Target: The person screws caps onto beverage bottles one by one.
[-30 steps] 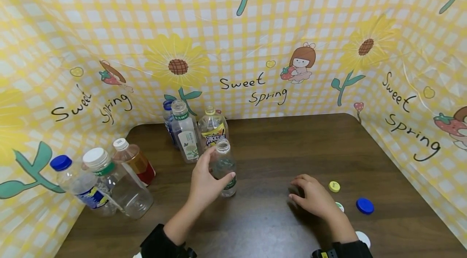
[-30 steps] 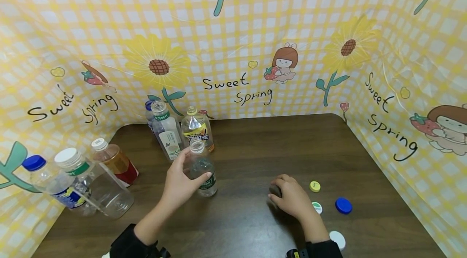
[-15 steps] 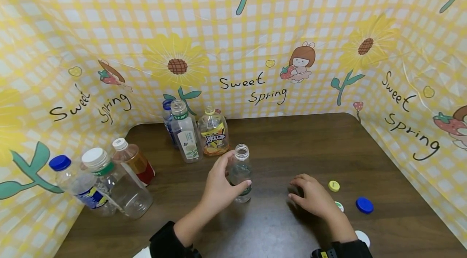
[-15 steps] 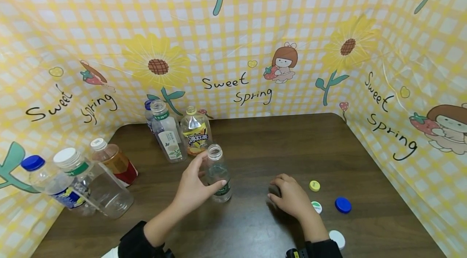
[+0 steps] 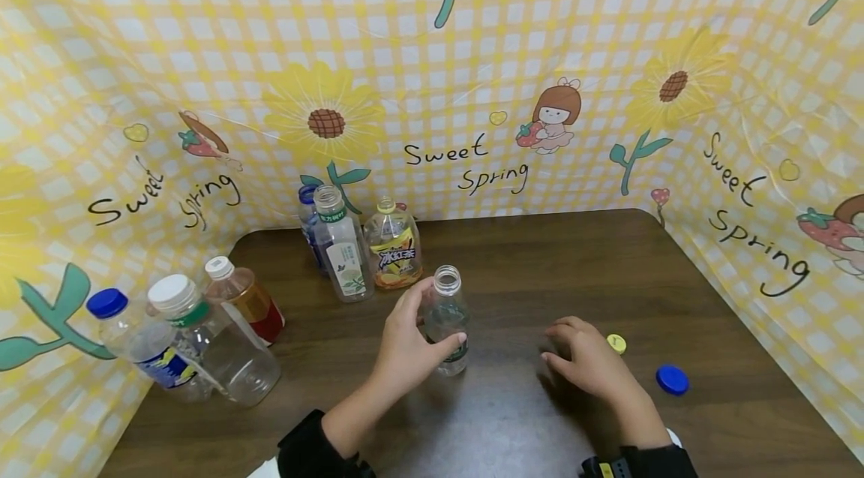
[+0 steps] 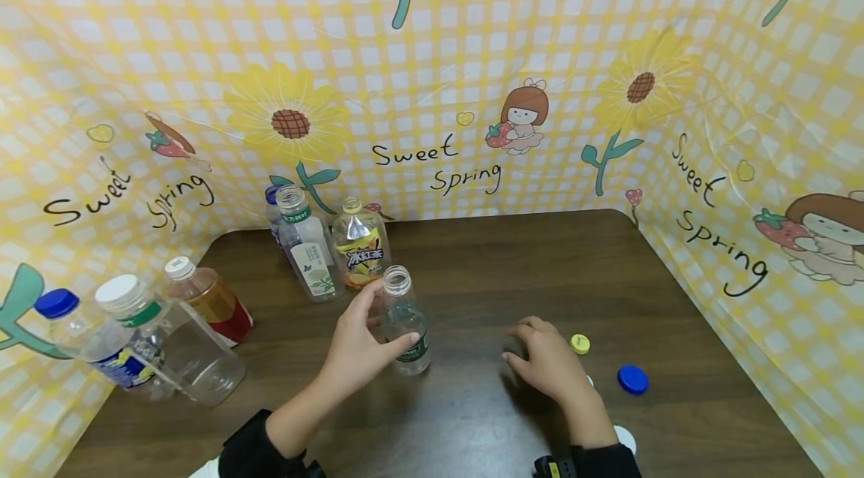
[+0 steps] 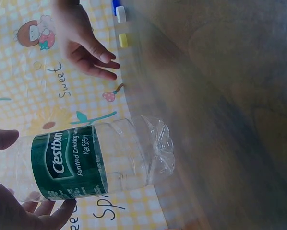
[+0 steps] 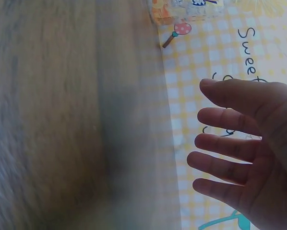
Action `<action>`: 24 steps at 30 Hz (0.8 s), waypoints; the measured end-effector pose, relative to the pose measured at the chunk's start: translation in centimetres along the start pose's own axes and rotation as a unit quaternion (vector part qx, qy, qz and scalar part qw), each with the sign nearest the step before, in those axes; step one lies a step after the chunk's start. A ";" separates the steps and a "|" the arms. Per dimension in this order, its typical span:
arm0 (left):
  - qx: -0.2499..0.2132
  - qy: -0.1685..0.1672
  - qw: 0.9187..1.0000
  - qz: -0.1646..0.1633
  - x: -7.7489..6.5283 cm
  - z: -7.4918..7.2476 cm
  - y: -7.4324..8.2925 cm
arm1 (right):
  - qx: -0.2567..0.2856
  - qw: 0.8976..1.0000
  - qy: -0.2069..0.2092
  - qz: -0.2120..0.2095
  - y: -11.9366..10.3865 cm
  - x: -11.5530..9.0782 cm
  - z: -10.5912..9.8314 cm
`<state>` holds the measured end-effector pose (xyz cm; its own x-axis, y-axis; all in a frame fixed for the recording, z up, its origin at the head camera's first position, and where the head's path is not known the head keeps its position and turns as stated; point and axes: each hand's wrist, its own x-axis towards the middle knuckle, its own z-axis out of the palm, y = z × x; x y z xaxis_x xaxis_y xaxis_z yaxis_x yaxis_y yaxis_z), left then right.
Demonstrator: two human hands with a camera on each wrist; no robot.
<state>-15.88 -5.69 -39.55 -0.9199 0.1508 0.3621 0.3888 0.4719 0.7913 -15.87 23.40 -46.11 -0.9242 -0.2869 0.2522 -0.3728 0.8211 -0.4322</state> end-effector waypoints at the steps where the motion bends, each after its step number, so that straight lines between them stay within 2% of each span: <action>1: 0.000 0.002 1.000 -0.001 0.1 -0.1 0.0 | -0.001 1.000 0.002 0.001 0.0 0.0 -0.1; 9: -0.004 0.010 1.000 -0.001 0.5 -0.5 -0.1 | 0.014 1.000 0.002 0.020 0.6 -0.8 -1.4; 16: -0.003 0.009 1.000 -0.010 0.6 -0.7 -0.3 | 0.025 0.996 -0.041 0.080 1.5 -2.4 -3.4; 24: -0.004 0.014 1.000 -0.013 0.6 -0.9 -0.4 | -0.020 0.989 -0.086 0.114 2.4 -3.1 -4.7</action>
<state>-16.58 -6.58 -39.23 -0.9280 0.1131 0.3550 0.3649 0.4690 0.8043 -13.51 28.56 -43.84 -0.9858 -0.1681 -0.0009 -0.1518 0.8925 -0.4247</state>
